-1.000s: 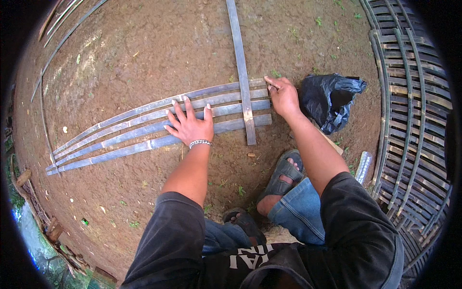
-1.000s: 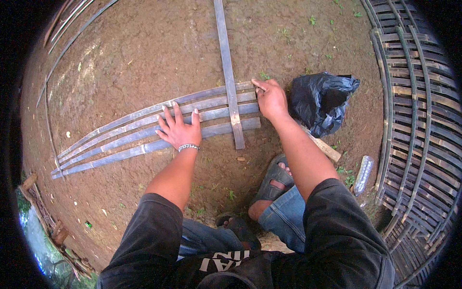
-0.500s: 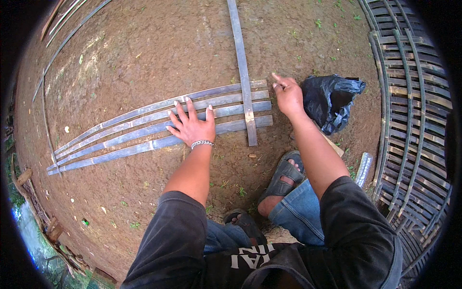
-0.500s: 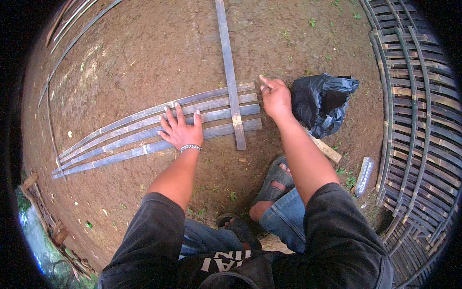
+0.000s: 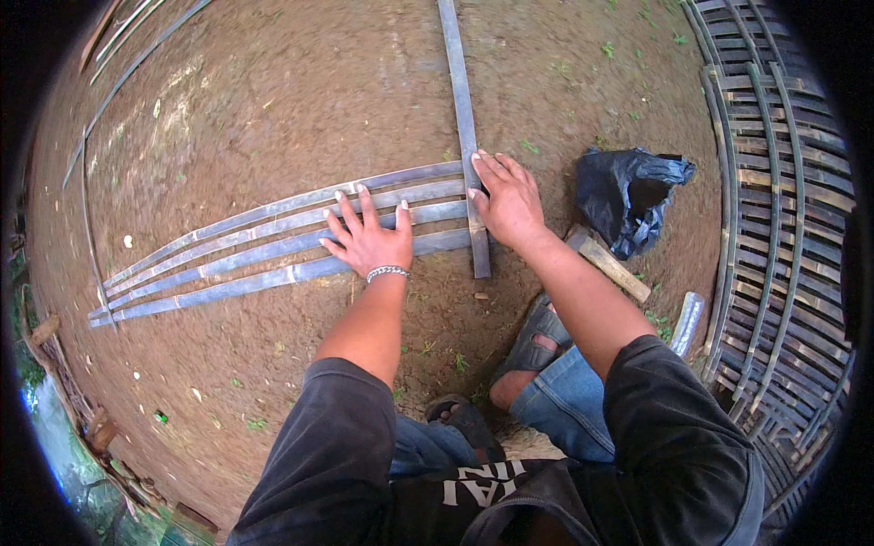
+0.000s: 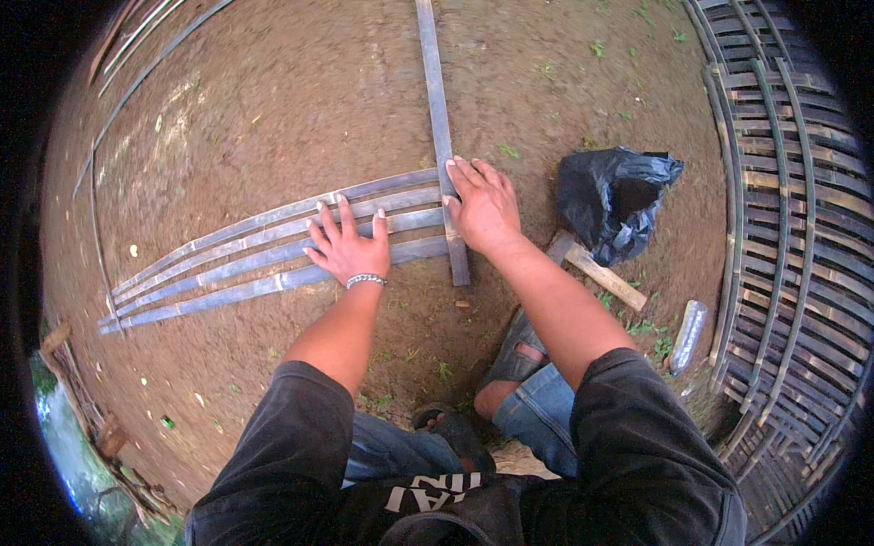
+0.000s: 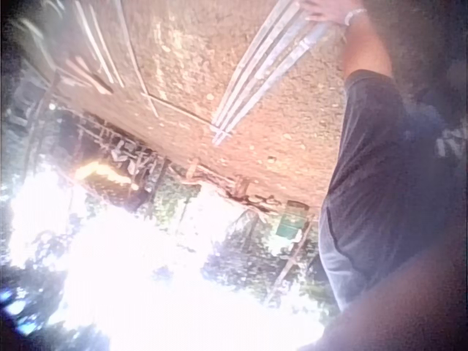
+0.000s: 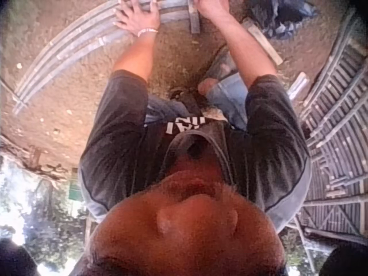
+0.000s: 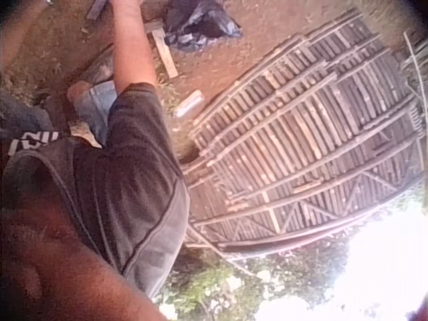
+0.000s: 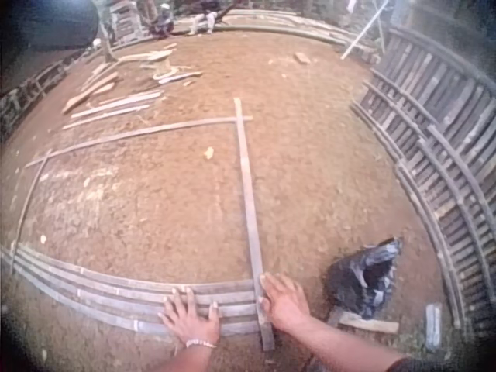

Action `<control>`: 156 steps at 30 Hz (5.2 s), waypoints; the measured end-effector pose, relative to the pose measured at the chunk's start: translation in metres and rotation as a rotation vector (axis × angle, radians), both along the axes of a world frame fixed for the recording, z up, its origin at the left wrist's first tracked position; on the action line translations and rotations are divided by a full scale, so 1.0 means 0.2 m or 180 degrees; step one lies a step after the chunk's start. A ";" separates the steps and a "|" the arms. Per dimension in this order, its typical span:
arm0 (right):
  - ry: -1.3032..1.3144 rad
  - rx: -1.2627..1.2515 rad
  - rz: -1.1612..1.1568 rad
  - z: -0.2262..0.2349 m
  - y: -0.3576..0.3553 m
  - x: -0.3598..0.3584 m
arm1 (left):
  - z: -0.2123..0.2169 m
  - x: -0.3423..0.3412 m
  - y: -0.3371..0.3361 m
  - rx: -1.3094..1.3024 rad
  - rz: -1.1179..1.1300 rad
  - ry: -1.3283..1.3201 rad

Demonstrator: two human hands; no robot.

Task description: The person assembles a metal frame on the ground using a hammer to secure nails at the intersections of metal strips. They repeatedly adjust the alignment of the strips and hammer nails to join them together.

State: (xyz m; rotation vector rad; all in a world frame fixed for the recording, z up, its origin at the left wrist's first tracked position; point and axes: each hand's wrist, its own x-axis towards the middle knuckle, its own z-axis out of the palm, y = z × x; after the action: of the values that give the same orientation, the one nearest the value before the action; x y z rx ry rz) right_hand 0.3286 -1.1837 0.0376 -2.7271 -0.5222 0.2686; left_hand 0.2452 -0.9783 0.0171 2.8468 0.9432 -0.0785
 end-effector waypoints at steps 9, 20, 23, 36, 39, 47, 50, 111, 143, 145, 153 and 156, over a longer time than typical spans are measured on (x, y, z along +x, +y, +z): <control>0.0703 -0.0845 0.0629 0.16 -0.03 0.10 | -0.02 -0.01 0.01 -0.0013 0.0027 -0.0008; 0.1085 -0.1384 0.0840 0.27 0.04 0.14 | -0.03 -0.03 0.03 -0.0048 -0.0050 -0.0011; 0.1042 -0.1343 0.0766 0.29 0.01 0.12 | -0.05 -0.03 -0.04 -0.0243 -0.0677 -0.0335; 0.0995 -0.1066 0.0375 0.31 0.02 0.12 | 0.30 0.28 -0.31 -0.1390 -0.2186 0.0671; 0.1100 -0.1331 0.0146 0.35 0.09 0.09 | 0.27 0.27 -0.25 -0.1207 -0.2410 0.0837; 0.1402 -0.1429 0.0058 0.31 0.10 0.10 | 0.24 0.19 -0.23 -0.1222 -0.2383 0.0899; 0.1524 -0.1519 0.0116 0.33 0.09 0.14 | 0.27 0.22 -0.25 -0.1285 -0.2413 0.1056; 0.0445 -0.0896 0.0617 0.28 -1.43 0.29 | 0.30 0.29 -0.28 -0.0752 -0.2500 0.1437; 0.3355 0.3916 -0.2086 0.42 -0.28 -0.40 | 0.46 -0.16 -0.82 -0.5267 0.1727 -0.2241; 0.3228 0.3247 -0.1877 0.36 -0.34 -0.40 | 0.34 -0.13 -0.77 -0.4356 0.1222 -0.2243; 0.2524 0.1322 -0.0904 0.23 -0.94 -0.54 | 0.10 0.21 -0.51 -0.3012 0.0533 -0.1689; 0.2437 0.1177 -0.1144 0.20 -1.13 -0.62 | 0.02 0.30 -0.46 -0.1812 -0.0403 -0.1786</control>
State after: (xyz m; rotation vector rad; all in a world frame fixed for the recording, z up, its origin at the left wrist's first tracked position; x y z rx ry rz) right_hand 0.2047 -1.4102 0.0779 -2.0809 0.1247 0.9482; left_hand 0.3045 -1.0694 0.0208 2.2071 0.5121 0.3604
